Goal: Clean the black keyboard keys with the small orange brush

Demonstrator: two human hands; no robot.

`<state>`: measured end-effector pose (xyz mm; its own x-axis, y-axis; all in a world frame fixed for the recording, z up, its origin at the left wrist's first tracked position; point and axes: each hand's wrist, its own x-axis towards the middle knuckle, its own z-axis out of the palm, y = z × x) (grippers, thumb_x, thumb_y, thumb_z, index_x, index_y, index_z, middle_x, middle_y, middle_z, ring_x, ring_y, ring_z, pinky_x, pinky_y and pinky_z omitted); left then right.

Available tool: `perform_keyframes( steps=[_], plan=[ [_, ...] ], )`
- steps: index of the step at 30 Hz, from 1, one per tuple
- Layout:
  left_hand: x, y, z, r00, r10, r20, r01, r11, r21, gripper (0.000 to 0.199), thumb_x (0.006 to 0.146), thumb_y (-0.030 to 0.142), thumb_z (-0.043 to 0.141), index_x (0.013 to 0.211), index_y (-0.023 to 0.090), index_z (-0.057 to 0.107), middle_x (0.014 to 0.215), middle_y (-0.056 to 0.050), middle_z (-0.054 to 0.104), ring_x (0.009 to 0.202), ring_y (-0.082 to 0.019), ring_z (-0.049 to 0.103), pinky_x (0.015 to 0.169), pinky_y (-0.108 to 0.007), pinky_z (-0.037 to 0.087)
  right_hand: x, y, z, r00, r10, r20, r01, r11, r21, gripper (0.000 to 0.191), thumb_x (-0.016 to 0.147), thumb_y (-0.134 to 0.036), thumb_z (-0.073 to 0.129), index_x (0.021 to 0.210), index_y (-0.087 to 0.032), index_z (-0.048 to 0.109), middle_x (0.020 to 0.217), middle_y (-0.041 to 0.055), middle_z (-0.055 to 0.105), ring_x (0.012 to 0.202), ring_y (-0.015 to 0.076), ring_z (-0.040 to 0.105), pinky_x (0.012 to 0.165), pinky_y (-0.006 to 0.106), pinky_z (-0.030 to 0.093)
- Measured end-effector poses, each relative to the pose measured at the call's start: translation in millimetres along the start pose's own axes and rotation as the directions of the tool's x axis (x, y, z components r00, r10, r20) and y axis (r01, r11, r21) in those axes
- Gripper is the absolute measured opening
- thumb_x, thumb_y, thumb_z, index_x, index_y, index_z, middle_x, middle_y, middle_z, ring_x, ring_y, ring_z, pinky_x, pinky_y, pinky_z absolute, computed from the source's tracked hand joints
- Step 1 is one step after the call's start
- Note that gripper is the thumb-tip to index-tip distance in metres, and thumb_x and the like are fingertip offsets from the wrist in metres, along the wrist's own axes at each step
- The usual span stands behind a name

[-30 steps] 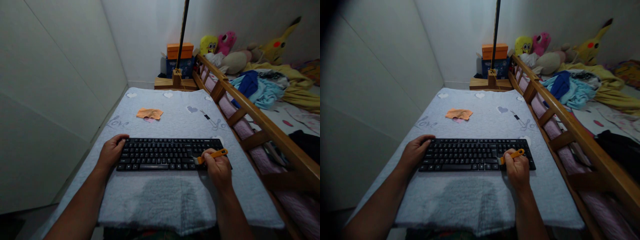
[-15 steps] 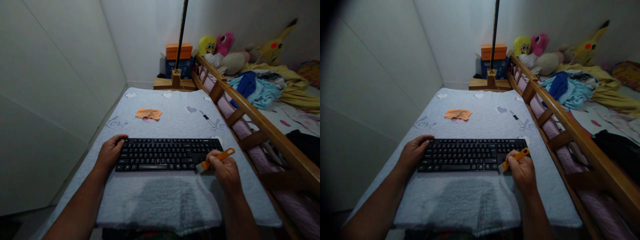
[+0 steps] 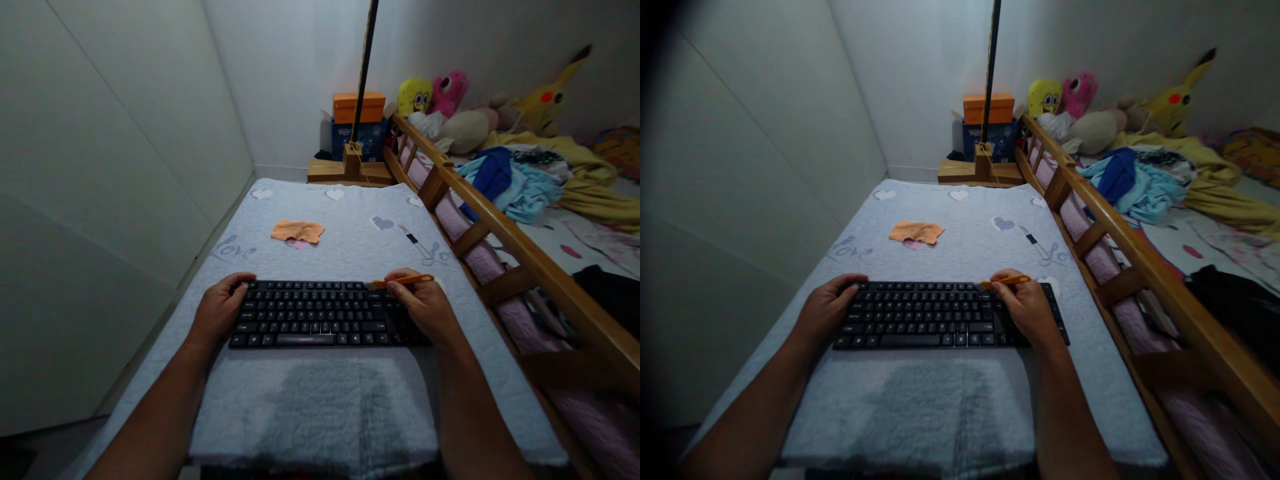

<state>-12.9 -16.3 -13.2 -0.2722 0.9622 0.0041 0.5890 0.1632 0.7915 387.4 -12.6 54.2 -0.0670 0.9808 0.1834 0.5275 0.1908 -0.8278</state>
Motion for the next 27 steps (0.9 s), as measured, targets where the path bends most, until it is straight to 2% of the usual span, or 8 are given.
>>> perform_keyframes(
  steps=[4,9,15,19,22,27],
  plan=[
    [-1.6,8.6,-0.6,1.0,-0.022,-0.008,0.022,1.0,-0.006,0.043,0.079,0.046,0.056,0.105,0.019,0.077,0.098,-0.007,0.079,0.092,-0.028,0.071,0.08,-0.035,0.055,0.4,2.9,1.7,0.999,0.033,-0.014,-0.031,0.996,0.086,0.022,0.084,-0.04,0.066,0.083,-0.021,0.076,0.079,0.0043,0.074,0.076,0.0218,0.067,0.074,0.034,0.052],
    [-2.9,14.2,-1.8,1.0,-0.004,-0.01,0.004,1.0,-0.006,0.042,0.078,0.046,0.055,0.103,0.02,0.077,0.099,-0.007,0.079,0.093,-0.028,0.072,0.081,-0.035,0.055,2.6,6.5,9.4,0.996,0.093,-0.003,-0.092,0.987,0.131,0.028,0.084,-0.046,0.066,0.082,-0.019,0.074,0.07,0.0022,0.07,0.069,0.0202,0.065,0.071,0.032,0.051],
    [-2.4,12.4,-2.5,1.0,-0.003,-0.013,0.003,1.0,-0.002,0.042,0.078,0.046,0.055,0.103,0.021,0.077,0.101,-0.007,0.08,0.093,-0.028,0.072,0.083,-0.036,0.056,5.4,4.4,14.6,0.997,0.08,0.013,-0.081,0.995,0.066,0.031,0.086,-0.047,0.06,0.076,-0.02,0.072,0.068,0.0021,0.069,0.068,0.0202,0.063,0.07,0.032,0.049],
    [-1.3,10.1,-2.0,1.0,0.002,-0.016,-0.002,1.0,-0.01,0.042,0.077,0.047,0.056,0.101,0.021,0.078,0.1,-0.007,0.08,0.095,-0.028,0.072,0.084,-0.036,0.056,4.3,9.1,9.1,0.992,0.094,-0.086,-0.097,0.995,-0.032,0.029,0.083,-0.045,0.059,0.075,-0.02,0.072,0.069,0.0029,0.071,0.07,0.0223,0.065,0.071,0.034,0.049],
    [-1.0,9.4,-1.9,1.0,0.0,-0.018,0.0,1.0,-0.007,0.042,0.077,0.048,0.057,0.101,0.021,0.078,0.101,-0.008,0.08,0.094,-0.029,0.072,0.085,-0.036,0.056,2.1,13.2,6.1,0.981,0.111,-0.16,-0.115,0.993,-0.013,0.027,0.082,-0.044,0.06,0.072,-0.021,0.069,0.064,0.0015,0.067,0.065,0.0211,0.063,0.067,0.033,0.048],
    [-1.2,10.2,-2.0,1.0,0.003,-0.009,-0.003,1.0,0.008,0.043,0.078,0.047,0.055,0.103,0.021,0.077,0.101,-0.008,0.08,0.095,-0.029,0.072,0.088,-0.038,0.056,1.1,8.4,10.8,0.987,0.084,-0.134,-0.082,0.996,0.018,0.026,0.084,-0.044,0.058,0.074,-0.021,0.069,0.062,0.0004,0.064,0.062,0.0194,0.06,0.064,0.031,0.047]
  ],
)
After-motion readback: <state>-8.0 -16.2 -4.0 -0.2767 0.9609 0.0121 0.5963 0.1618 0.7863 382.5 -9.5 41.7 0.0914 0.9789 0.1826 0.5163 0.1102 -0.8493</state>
